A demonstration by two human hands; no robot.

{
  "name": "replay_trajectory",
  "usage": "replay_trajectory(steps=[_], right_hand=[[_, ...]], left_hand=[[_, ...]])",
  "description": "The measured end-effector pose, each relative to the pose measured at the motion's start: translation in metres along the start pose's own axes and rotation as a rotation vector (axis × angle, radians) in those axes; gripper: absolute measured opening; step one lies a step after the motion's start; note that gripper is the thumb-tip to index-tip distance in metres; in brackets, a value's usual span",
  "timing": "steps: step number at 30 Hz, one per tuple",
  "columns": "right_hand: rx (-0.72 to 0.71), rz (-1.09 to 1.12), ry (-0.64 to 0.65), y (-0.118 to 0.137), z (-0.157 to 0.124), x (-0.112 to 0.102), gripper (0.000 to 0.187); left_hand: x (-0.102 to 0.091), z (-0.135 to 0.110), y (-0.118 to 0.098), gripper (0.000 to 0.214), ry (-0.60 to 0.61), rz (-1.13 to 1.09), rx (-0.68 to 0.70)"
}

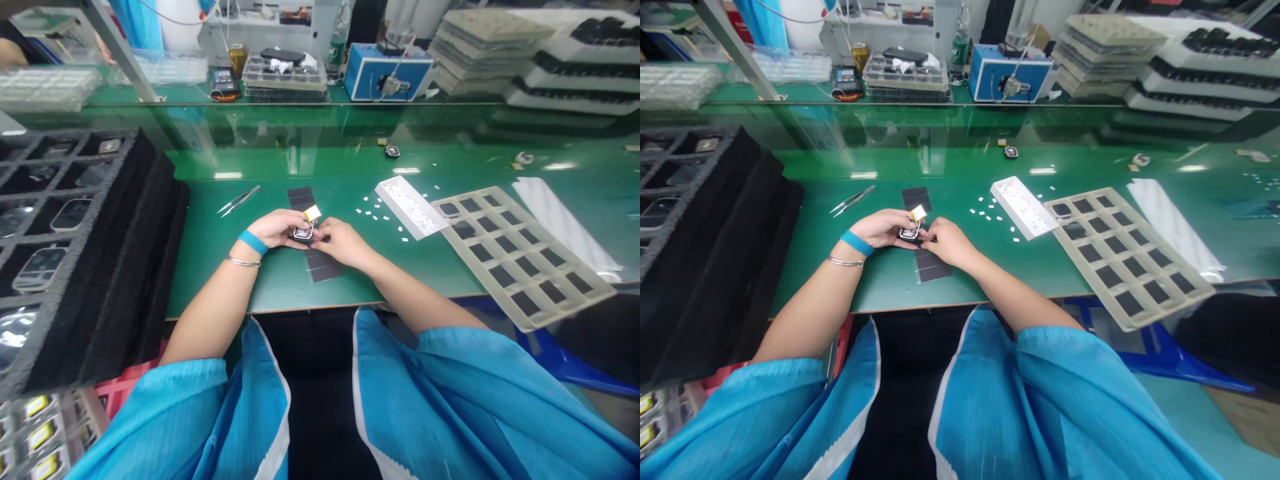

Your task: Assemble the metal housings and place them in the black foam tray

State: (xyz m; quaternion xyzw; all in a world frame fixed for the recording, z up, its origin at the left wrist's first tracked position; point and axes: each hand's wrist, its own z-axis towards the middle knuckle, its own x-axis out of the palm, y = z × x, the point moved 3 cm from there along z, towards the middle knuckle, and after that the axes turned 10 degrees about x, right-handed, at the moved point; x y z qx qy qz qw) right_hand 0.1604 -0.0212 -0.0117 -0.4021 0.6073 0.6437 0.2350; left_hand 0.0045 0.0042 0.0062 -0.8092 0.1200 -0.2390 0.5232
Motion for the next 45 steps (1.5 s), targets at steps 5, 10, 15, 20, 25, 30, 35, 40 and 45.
replay_trajectory(steps=[5, 10, 15, 20, 25, 30, 35, 40, 45], right_hand=[[-0.061, -0.028, 0.009, 0.002, -0.008, 0.003, 0.005], [-0.268, 0.142, 0.080, 0.004, -0.034, -0.020, 0.010], [-0.287, 0.458, -0.084, 0.010, -0.021, -0.061, 0.020], [-0.214, 0.645, -0.039, 0.008, 0.019, -0.047, 0.035], [-0.187, 0.659, -0.094, -0.004, 0.028, -0.020, 0.031], [-0.227, 0.622, -0.006, -0.004, 0.022, -0.016, 0.025], [-0.215, 0.548, -0.027, -0.002, 0.020, -0.019, 0.021], [-0.222, 0.499, -0.052, 0.000, 0.019, -0.017, 0.018], [-0.246, 0.342, -0.128, 0.002, 0.017, -0.015, 0.011]], left_hand=[[-0.002, 0.002, 0.002, 0.015, 0.003, -0.003, -0.002], [-0.001, -0.001, 0.000, 0.012, 0.012, 0.007, -0.008], [0.003, 0.001, 0.002, 0.014, -0.031, -0.026, 0.051], [0.006, 0.008, 0.005, 0.013, -0.235, -0.089, 0.185], [0.009, 0.012, 0.009, 0.009, -0.321, -0.075, 0.186], [0.010, 0.012, 0.010, 0.007, -0.341, -0.040, 0.176], [0.010, 0.012, 0.010, 0.008, -0.338, -0.043, 0.180], [0.011, 0.012, 0.010, 0.008, -0.327, -0.030, 0.189], [0.010, 0.012, 0.011, 0.008, -0.328, -0.051, 0.189]])
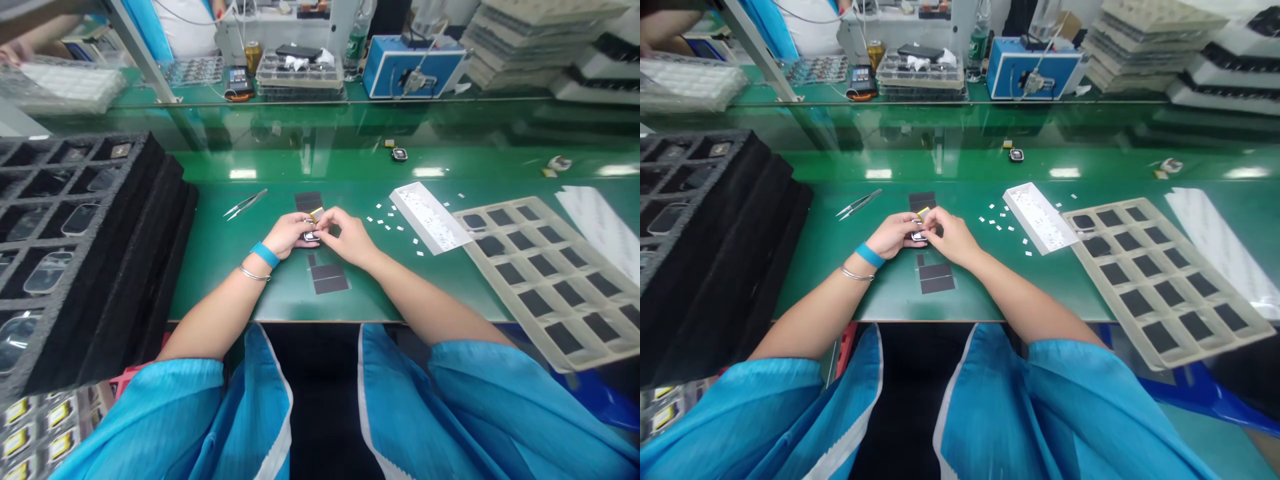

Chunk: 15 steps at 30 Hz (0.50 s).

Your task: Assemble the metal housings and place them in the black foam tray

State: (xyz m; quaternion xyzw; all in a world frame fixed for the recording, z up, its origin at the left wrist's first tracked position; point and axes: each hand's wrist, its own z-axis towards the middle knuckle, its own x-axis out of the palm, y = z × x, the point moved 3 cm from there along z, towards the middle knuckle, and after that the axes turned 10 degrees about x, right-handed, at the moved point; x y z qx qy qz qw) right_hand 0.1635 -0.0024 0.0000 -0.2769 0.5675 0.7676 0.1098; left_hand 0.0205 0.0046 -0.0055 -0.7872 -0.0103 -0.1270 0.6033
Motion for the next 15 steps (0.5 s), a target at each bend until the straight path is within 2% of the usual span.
replay_trajectory(steps=[3, 6, 8, 9, 12, 15], right_hand=[[-0.103, -0.164, -0.045, 0.004, -0.002, 0.002, 0.007], [-0.128, -0.194, -0.184, 0.003, -0.002, -0.001, 0.011], [-0.034, -0.071, -0.248, -0.003, 0.001, -0.004, 0.026], [0.035, 0.028, -0.235, -0.008, 0.003, -0.004, 0.031], [0.195, 0.302, -0.126, -0.019, 0.008, -0.001, 0.025], [0.181, 0.307, -0.167, -0.019, 0.008, -0.004, 0.022]], left_hand=[[0.000, -0.001, 0.000, 0.009, -0.012, -0.034, 0.000], [0.000, -0.002, -0.001, 0.008, -0.014, -0.053, 0.019], [0.001, -0.003, -0.001, 0.007, -0.011, -0.041, 0.022], [0.001, -0.004, -0.001, 0.008, -0.007, -0.034, 0.017], [0.002, -0.004, 0.000, 0.011, 0.031, -0.042, 0.002], [0.003, -0.003, 0.000, 0.019, 0.089, -0.106, -0.015]])
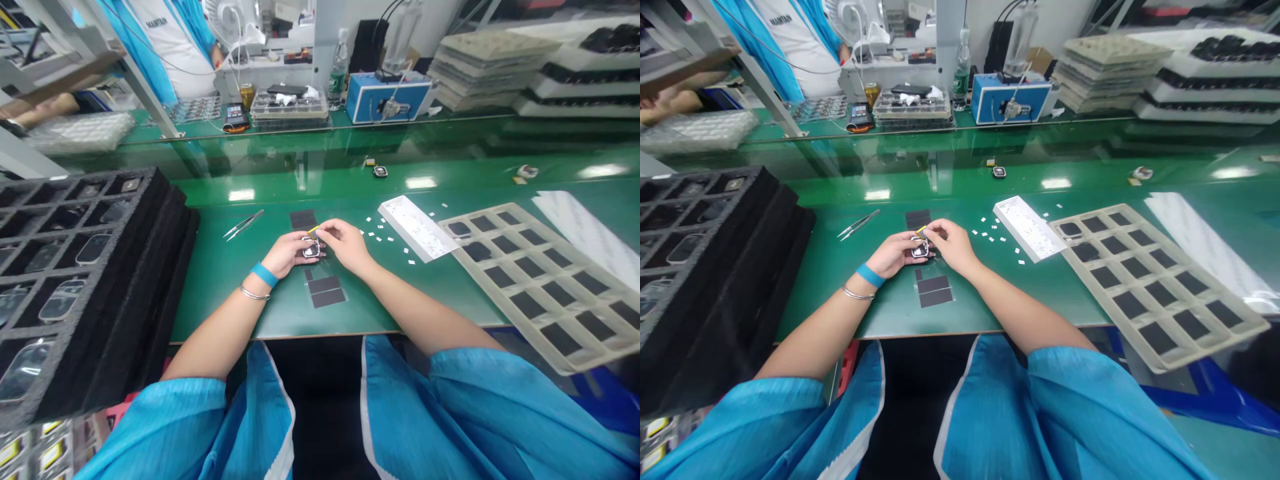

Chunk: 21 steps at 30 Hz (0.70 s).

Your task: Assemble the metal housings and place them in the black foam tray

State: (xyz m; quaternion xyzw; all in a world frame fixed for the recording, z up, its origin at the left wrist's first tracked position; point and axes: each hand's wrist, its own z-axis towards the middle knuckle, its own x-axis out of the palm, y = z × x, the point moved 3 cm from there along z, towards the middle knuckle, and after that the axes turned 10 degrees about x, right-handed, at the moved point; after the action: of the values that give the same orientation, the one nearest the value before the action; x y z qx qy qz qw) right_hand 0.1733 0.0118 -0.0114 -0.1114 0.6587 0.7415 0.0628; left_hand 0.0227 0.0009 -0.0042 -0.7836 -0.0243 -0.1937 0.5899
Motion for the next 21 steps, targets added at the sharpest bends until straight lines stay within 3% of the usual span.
replay_trajectory(steps=[4, 8, 14, 21], right_hand=[[-0.131, -0.185, -0.116, 0.012, -0.007, -0.004, 0.015], [-0.240, -0.337, -0.132, 0.019, -0.012, -0.002, 0.011], [-0.252, -0.416, -0.155, 0.019, -0.012, -0.002, 0.008], [-0.350, -0.552, -0.132, 0.019, -0.010, 0.005, 0.011]], left_hand=[[0.001, 0.000, 0.000, 0.033, 0.048, -0.049, 0.002], [0.002, -0.001, 0.001, 0.030, -0.005, -0.009, 0.053], [0.003, -0.002, -0.002, 0.028, -0.003, -0.081, 0.034], [0.001, 0.001, 0.000, 0.026, -0.061, 0.025, 0.051]])
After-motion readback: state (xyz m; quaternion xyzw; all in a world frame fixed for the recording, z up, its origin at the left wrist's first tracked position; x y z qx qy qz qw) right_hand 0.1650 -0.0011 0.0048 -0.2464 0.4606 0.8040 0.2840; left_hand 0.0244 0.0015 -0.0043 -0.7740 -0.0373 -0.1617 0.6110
